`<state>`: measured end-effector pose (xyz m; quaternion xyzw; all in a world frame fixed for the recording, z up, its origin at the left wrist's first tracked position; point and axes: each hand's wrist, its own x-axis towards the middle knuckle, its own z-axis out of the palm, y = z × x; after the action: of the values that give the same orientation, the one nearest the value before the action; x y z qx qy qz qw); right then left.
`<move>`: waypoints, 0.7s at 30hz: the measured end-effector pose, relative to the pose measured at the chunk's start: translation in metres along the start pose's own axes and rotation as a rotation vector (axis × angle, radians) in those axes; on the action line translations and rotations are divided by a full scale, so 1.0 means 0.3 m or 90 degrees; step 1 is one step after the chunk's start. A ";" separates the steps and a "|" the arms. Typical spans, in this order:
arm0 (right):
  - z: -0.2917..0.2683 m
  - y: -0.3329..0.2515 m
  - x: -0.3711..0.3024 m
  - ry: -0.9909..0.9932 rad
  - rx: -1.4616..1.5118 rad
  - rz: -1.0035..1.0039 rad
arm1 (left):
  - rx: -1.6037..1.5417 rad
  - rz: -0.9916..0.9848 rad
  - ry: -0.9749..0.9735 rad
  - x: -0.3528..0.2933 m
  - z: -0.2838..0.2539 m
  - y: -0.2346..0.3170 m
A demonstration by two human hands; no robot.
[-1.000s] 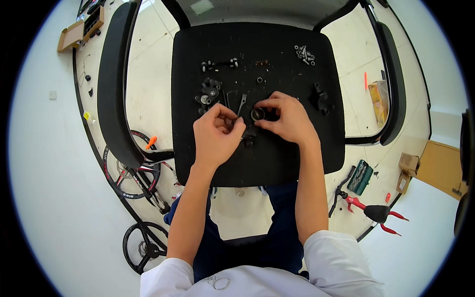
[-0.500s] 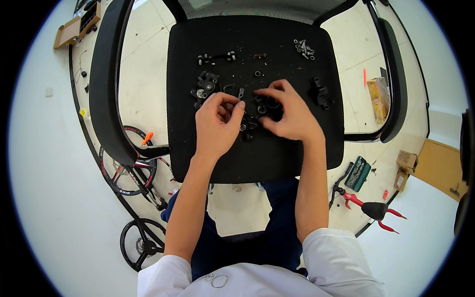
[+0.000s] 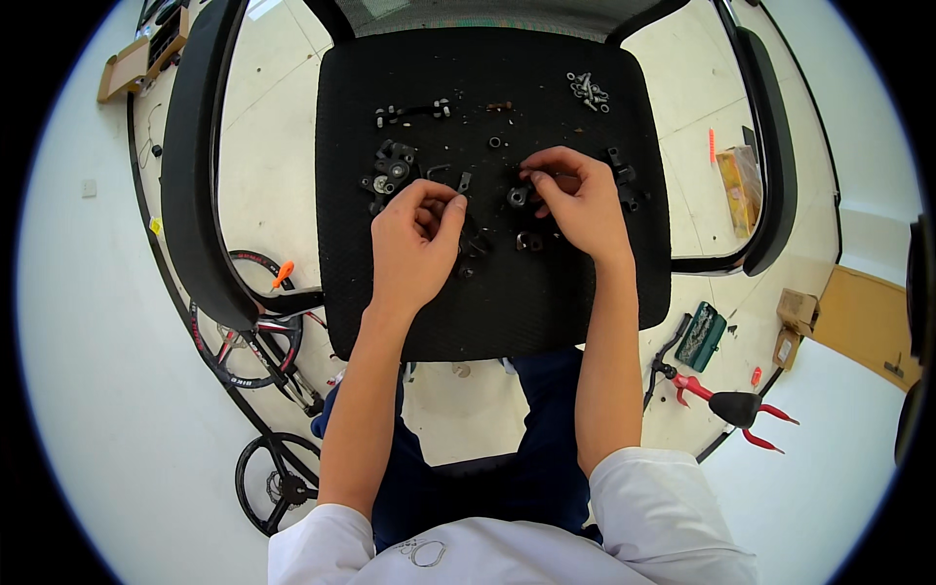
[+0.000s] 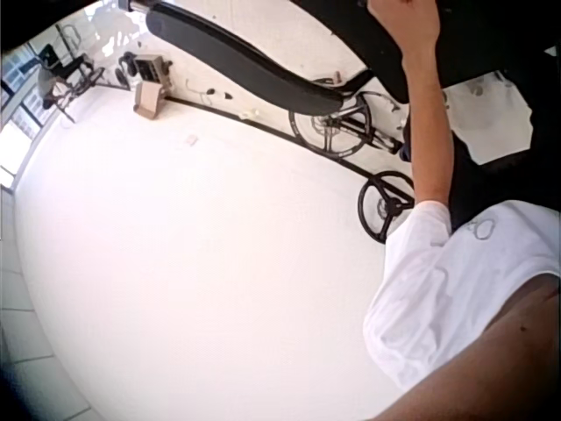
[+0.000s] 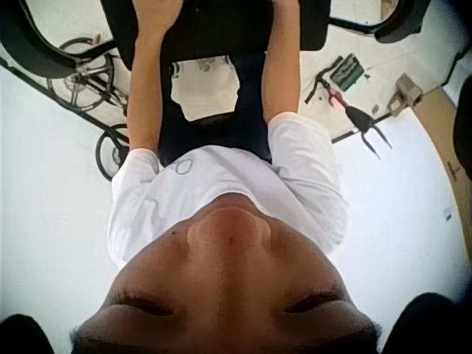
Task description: The person assembles small mechanical parts on a black chair seat, repeatedly picking up components, aligning them, and inserting pins or screws. They handle multiple small metal pieces and fasteners, occasionally repositioning parts and adjusting their orientation.
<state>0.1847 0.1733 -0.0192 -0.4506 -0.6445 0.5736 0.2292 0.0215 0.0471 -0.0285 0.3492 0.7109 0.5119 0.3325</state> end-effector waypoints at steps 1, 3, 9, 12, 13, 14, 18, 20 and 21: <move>-0.002 0.004 0.002 0.014 0.041 0.001 | 0.001 0.000 0.000 0.000 -0.002 -0.001; -0.008 0.011 0.004 0.023 0.025 -0.001 | 0.002 0.000 -0.001 0.000 -0.002 -0.001; -0.029 0.022 0.005 0.027 -0.033 0.003 | 0.004 -0.001 -0.002 -0.003 0.001 0.012; -0.029 0.020 0.004 0.029 -0.031 0.022 | 0.009 0.003 -0.003 -0.002 -0.003 0.009; -0.033 0.017 0.003 0.026 -0.039 0.030 | 0.012 0.004 -0.004 -0.002 -0.004 0.008; -0.037 0.013 0.002 0.023 -0.046 0.038 | 0.014 0.005 -0.004 -0.001 -0.005 0.006; -0.044 -0.003 -0.002 -0.009 -0.005 0.055 | 0.050 0.060 0.027 -0.004 -0.008 0.011; -0.049 0.013 0.000 -0.021 0.026 0.045 | 0.051 0.066 0.032 -0.005 -0.008 0.012; -0.051 0.012 0.000 -0.022 0.042 0.053 | 0.051 0.064 0.032 -0.005 -0.008 0.012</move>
<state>0.1982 0.1813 -0.0191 -0.4591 -0.6102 0.6110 0.2087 0.0208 0.0455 -0.0241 0.3844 0.7207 0.5077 0.2740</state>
